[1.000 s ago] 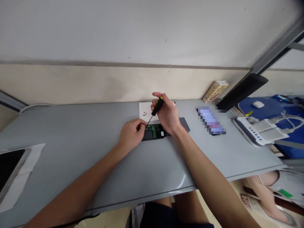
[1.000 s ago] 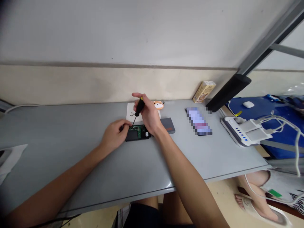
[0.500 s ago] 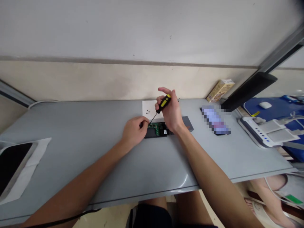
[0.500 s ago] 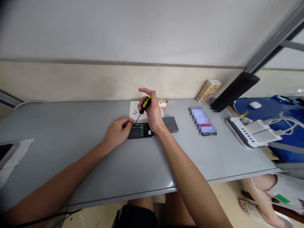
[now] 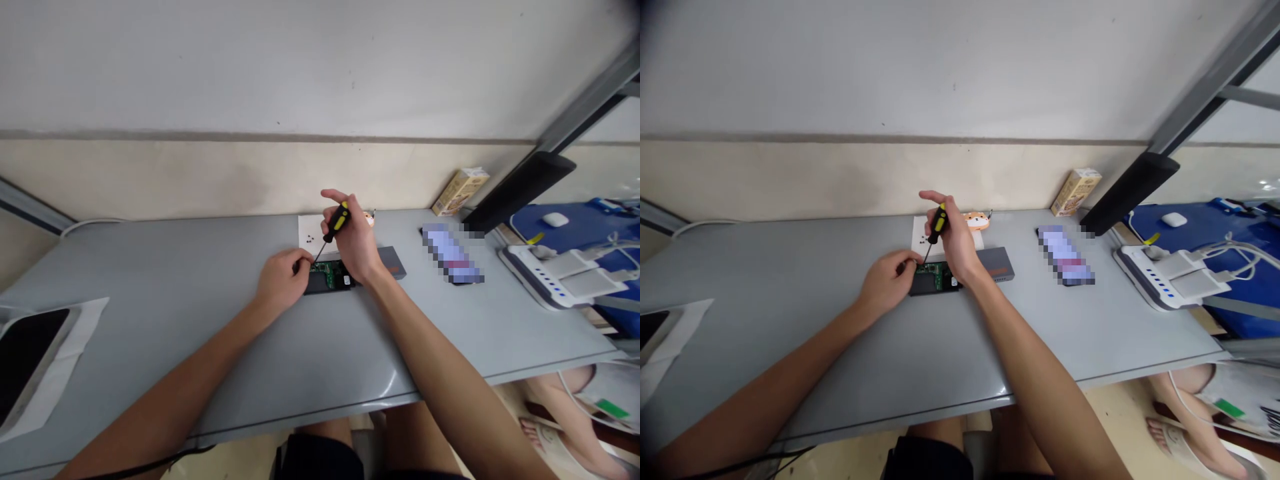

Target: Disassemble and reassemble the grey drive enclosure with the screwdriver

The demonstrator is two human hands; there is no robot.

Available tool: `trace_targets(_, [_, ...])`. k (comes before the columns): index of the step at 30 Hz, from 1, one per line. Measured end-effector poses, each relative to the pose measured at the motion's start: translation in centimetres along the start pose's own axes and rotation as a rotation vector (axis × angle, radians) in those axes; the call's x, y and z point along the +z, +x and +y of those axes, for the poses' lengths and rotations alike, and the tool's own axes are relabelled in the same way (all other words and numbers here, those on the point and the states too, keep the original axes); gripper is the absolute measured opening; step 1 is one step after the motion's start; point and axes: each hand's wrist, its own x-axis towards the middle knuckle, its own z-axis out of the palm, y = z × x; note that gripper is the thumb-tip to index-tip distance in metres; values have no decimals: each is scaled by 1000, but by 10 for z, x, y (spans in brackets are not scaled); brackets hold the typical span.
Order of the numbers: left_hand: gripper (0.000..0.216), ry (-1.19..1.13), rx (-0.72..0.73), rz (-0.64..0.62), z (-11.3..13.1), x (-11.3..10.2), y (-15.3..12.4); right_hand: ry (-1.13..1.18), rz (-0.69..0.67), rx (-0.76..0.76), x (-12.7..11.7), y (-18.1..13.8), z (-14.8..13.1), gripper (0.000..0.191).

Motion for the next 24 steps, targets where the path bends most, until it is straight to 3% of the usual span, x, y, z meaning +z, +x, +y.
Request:
trace_targets(3, [26,-5,8,5,1,0,0,-1,-23,41,-2,-1,-1,42])
trace_targets(9, [27,9,24,1,0,0,0,-84,94,13,-1,0,6,52])
trace_targets(17, [24,29,98,-49,-4,-6,1,64,-24,58,-10,2,0,36])
trace_targets(24, [23,16,181,-114,-9,-9,4,-125,116,-58,-8,3,9,48])
